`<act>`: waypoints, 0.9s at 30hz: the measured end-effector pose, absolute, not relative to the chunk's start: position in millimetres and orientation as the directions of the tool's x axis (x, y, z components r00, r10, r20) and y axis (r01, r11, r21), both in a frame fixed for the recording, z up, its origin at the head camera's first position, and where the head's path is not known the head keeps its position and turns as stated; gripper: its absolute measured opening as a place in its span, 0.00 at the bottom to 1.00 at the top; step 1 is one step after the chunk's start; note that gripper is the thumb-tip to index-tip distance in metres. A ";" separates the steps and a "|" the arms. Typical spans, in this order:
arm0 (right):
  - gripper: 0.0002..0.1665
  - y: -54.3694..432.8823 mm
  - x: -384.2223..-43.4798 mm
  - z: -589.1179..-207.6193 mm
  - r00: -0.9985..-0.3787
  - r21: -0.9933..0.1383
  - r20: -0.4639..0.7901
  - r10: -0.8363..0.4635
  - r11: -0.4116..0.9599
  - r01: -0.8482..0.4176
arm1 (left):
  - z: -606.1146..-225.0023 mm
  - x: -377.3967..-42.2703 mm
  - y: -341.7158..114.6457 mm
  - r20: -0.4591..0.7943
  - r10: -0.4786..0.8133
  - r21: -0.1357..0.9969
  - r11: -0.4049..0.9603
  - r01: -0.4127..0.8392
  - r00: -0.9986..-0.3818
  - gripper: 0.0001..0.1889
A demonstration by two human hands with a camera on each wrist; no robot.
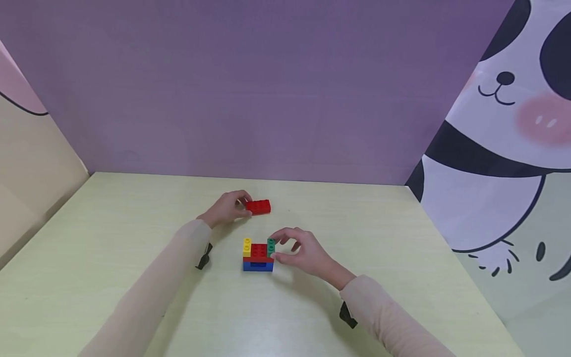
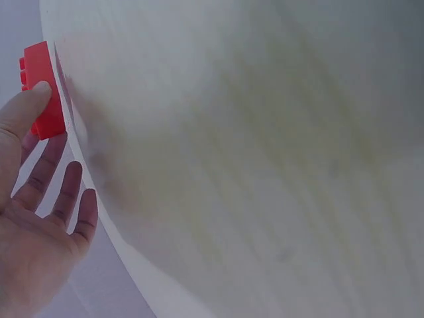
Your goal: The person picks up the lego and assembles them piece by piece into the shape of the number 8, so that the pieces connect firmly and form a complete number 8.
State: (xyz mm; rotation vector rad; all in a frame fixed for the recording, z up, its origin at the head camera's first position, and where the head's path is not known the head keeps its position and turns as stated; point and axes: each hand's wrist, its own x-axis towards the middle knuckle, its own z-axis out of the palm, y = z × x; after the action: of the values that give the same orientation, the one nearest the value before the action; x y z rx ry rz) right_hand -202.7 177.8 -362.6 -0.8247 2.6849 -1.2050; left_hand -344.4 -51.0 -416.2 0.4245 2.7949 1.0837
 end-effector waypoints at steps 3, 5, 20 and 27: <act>0.20 175.6 -198.2 -355.1 -0.852 -0.715 0.133 -0.507 0.546 -0.437 | -416.4 -346.1 -52.1 -0.001 0.315 0.674 0.702 0.232 -0.949 0.21; 0.19 175.2 -197.3 -353.9 -0.851 -0.716 0.135 -0.508 0.543 -0.438 | -415.3 -345.8 -52.5 0.002 0.326 0.676 0.696 0.242 -0.945 0.21; 0.19 169.3 -190.5 -347.3 -0.872 -0.733 0.093 -0.480 0.560 -0.387 | -406.0 -329.5 -57.9 0.008 0.422 0.691 0.653 0.310 -0.906 0.18; 0.20 168.6 -192.3 -348.5 -0.868 -0.727 0.097 -0.487 0.561 -0.396 | -403.3 -320.6 -62.8 0.047 0.472 0.654 0.651 0.384 -0.880 0.18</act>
State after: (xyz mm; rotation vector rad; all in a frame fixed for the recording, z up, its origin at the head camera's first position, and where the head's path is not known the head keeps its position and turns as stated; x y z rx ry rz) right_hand -192.3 168.6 -348.5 -0.7594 2.6725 -1.1999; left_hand -320.6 -62.8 -403.3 0.7133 2.7371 1.0395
